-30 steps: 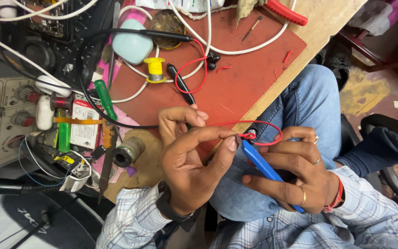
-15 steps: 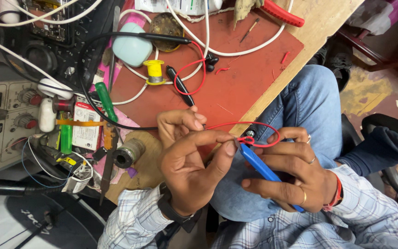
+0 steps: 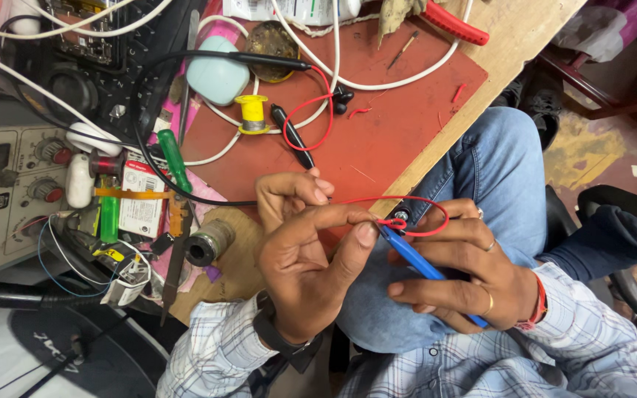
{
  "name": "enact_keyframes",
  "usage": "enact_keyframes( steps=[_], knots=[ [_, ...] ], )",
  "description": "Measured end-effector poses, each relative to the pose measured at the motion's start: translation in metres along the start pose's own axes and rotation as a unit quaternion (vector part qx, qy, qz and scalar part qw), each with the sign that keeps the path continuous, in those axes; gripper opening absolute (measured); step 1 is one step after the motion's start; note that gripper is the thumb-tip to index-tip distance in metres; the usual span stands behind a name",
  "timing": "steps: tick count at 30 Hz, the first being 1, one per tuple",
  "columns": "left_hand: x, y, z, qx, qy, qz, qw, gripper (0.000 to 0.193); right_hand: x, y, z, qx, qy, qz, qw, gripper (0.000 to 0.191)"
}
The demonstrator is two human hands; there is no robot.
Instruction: The person uses a blue utility knife to carefully strip the red insulation from a thin wire attached to a small black electronic component. They repeatedly scrape and trim the wire end while holding the component steady, then place the component and knife on the workbench.
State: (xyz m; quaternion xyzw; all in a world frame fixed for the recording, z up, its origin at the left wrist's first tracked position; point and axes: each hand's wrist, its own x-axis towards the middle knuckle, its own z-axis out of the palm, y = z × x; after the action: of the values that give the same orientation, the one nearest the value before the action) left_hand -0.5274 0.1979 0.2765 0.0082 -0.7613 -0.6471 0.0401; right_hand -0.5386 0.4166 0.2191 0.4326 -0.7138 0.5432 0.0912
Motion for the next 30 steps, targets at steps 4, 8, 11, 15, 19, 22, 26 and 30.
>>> enact_keyframes(
  steps=[4, 8, 11, 15, 19, 22, 26, 30],
  knots=[
    [0.001, 0.001, 0.0, 0.025, -0.004, 0.009, 1.0, 0.011, 0.003, 0.002, 0.0, 0.014, 0.008, -0.005, 1.0, 0.025],
    [0.002, 0.003, -0.003, 0.042, -0.013, 0.015, 0.999, 0.013, 0.006, 0.002, 0.0, 0.029, 0.011, 0.0, 1.0, 0.022],
    [0.003, 0.004, -0.004, 0.059, -0.017, 0.021, 0.998, 0.013, 0.002, 0.003, -0.001, 0.039, 0.017, 0.008, 0.999, 0.021],
    [0.004, 0.004, -0.003, 0.062, -0.013, 0.029, 0.998, 0.013, -0.004, 0.007, 0.001, 0.071, 0.031, -0.002, 0.997, 0.021],
    [0.005, 0.004, -0.002, 0.057, -0.01, 0.025, 0.998, 0.012, 0.009, 0.003, 0.0, 0.125, 0.056, 0.02, 0.99, 0.018],
    [0.006, 0.004, 0.0, 0.054, 0.001, 0.011, 0.998, 0.014, 0.032, -0.004, -0.006, 0.144, 0.172, 0.001, 0.974, 0.013],
    [0.006, 0.005, 0.002, 0.079, -0.002, 0.019, 0.997, 0.016, 0.059, -0.011, -0.02, 0.005, 0.152, 0.11, 0.982, 0.032],
    [0.006, 0.006, 0.001, 0.109, -0.006, 0.044, 0.993, 0.014, 0.071, -0.005, -0.017, -0.012, 0.128, 0.074, 0.989, 0.03]
  ],
)
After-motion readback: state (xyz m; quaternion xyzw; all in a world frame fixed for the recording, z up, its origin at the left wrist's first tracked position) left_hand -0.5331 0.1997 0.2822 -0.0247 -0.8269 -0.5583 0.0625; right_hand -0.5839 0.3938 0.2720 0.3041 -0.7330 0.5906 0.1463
